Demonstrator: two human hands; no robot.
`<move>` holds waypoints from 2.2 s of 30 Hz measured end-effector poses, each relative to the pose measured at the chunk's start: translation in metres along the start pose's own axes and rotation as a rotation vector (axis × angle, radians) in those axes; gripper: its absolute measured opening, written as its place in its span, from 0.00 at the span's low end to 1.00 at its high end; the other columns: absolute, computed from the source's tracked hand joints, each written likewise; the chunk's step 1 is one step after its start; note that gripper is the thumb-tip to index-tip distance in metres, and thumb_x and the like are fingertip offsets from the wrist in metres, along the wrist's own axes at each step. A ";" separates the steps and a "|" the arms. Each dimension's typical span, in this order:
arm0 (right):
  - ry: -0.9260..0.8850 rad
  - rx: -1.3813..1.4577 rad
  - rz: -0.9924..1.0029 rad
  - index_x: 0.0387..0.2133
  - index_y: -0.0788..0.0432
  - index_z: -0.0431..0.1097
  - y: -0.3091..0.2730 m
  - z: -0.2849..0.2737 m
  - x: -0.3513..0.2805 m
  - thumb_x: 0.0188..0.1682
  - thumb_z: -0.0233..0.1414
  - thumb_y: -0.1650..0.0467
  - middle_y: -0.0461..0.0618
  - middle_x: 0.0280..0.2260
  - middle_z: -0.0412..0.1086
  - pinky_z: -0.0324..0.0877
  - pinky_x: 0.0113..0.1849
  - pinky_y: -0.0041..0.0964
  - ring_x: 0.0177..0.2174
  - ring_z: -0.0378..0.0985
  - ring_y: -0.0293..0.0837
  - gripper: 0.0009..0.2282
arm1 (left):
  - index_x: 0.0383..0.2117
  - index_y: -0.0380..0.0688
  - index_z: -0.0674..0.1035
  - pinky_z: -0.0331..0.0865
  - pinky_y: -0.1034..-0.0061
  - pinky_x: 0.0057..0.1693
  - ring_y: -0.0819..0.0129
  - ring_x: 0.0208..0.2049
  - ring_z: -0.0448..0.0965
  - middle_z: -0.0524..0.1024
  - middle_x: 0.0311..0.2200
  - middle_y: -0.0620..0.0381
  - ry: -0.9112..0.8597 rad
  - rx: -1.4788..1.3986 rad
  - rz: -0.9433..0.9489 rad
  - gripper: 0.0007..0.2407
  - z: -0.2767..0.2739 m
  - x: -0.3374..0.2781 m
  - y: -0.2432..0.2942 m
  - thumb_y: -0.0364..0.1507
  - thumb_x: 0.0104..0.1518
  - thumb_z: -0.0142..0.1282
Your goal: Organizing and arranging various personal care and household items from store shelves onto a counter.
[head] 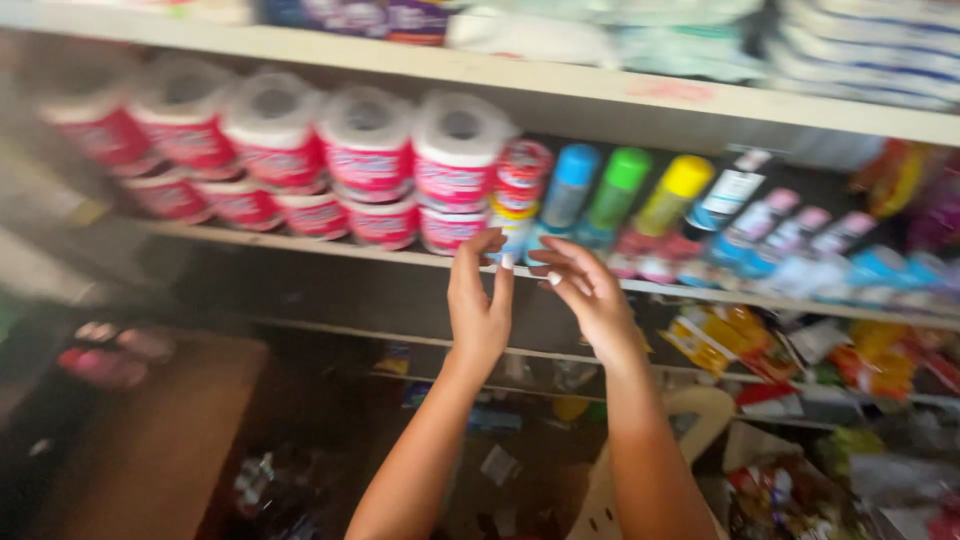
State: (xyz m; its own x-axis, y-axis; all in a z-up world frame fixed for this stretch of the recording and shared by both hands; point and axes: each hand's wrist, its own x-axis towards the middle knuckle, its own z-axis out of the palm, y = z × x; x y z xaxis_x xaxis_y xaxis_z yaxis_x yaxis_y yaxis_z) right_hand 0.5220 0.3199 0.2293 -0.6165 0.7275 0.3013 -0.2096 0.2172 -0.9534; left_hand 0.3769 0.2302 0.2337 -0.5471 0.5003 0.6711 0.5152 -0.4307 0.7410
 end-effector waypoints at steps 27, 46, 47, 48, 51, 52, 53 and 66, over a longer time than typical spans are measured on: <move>0.625 -0.633 -0.172 0.58 0.61 0.66 -0.028 -0.354 -0.079 0.50 0.49 0.83 0.51 0.52 0.73 0.72 0.44 0.33 0.41 0.74 0.38 0.21 | 0.68 0.29 0.55 0.54 0.58 0.72 0.37 0.73 0.52 0.52 0.71 0.31 -0.592 -0.280 0.128 0.30 0.345 -0.101 0.094 0.24 0.61 0.55; 0.544 -0.277 -0.160 0.49 0.65 0.71 -0.004 -0.369 -0.059 0.54 0.53 0.78 0.48 0.44 0.75 0.72 0.46 0.30 0.44 0.77 0.37 0.11 | 0.70 0.28 0.49 0.52 0.57 0.72 0.33 0.71 0.54 0.54 0.68 0.25 -0.572 -0.295 0.039 0.33 0.365 -0.102 0.088 0.17 0.55 0.47; 0.558 -0.239 -0.178 0.48 0.64 0.70 -0.004 -0.370 -0.062 0.53 0.52 0.78 0.47 0.44 0.75 0.73 0.47 0.30 0.44 0.78 0.37 0.11 | 0.70 0.29 0.49 0.54 0.57 0.71 0.34 0.70 0.56 0.55 0.67 0.26 -0.574 -0.300 0.020 0.33 0.364 -0.101 0.090 0.18 0.56 0.47; 0.571 -0.201 -0.195 0.47 0.63 0.70 -0.003 -0.369 -0.064 0.52 0.51 0.79 0.45 0.44 0.75 0.75 0.48 0.31 0.45 0.79 0.37 0.11 | 0.71 0.30 0.49 0.56 0.57 0.70 0.35 0.68 0.58 0.57 0.66 0.27 -0.576 -0.305 0.000 0.33 0.362 -0.101 0.091 0.18 0.56 0.47; 0.642 -0.312 -0.129 0.46 0.63 0.70 -0.017 -0.357 -0.074 0.54 0.54 0.79 0.47 0.41 0.74 0.72 0.43 0.31 0.42 0.77 0.37 0.09 | 0.70 0.33 0.52 0.56 0.57 0.71 0.35 0.68 0.60 0.60 0.65 0.30 -0.518 -0.291 0.117 0.33 0.355 -0.099 0.094 0.17 0.55 0.48; 0.642 -0.313 -0.130 0.46 0.63 0.70 -0.023 -0.353 -0.074 0.54 0.54 0.79 0.47 0.41 0.74 0.72 0.43 0.31 0.42 0.77 0.37 0.09 | 0.70 0.33 0.52 0.56 0.57 0.71 0.35 0.68 0.60 0.60 0.65 0.30 -0.517 -0.292 0.117 0.33 0.349 -0.094 0.099 0.17 0.55 0.48; 0.622 -0.267 -0.141 0.45 0.64 0.69 -0.027 -0.348 -0.077 0.54 0.53 0.80 0.46 0.42 0.74 0.73 0.44 0.31 0.42 0.77 0.37 0.08 | 0.69 0.34 0.55 0.58 0.58 0.69 0.37 0.66 0.62 0.62 0.63 0.32 -0.512 -0.306 0.101 0.31 0.341 -0.091 0.105 0.17 0.56 0.50; 0.406 -0.156 -0.231 0.44 0.66 0.69 -0.041 -0.237 -0.072 0.52 0.55 0.82 0.47 0.42 0.73 0.71 0.48 0.30 0.43 0.76 0.36 0.09 | 0.52 0.40 0.77 0.76 0.68 0.50 0.56 0.42 0.81 0.77 0.41 0.47 -0.331 -0.272 -0.015 0.20 0.227 -0.044 0.094 0.14 0.52 0.60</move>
State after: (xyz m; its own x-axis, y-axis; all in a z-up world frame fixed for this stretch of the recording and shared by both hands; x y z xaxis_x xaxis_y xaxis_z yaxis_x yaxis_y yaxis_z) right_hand 0.7549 0.4125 0.2421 -0.2152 0.8372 0.5027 -0.1705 0.4747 -0.8635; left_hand 0.5994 0.3378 0.2687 -0.2890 0.7033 0.6495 0.2914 -0.5816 0.7595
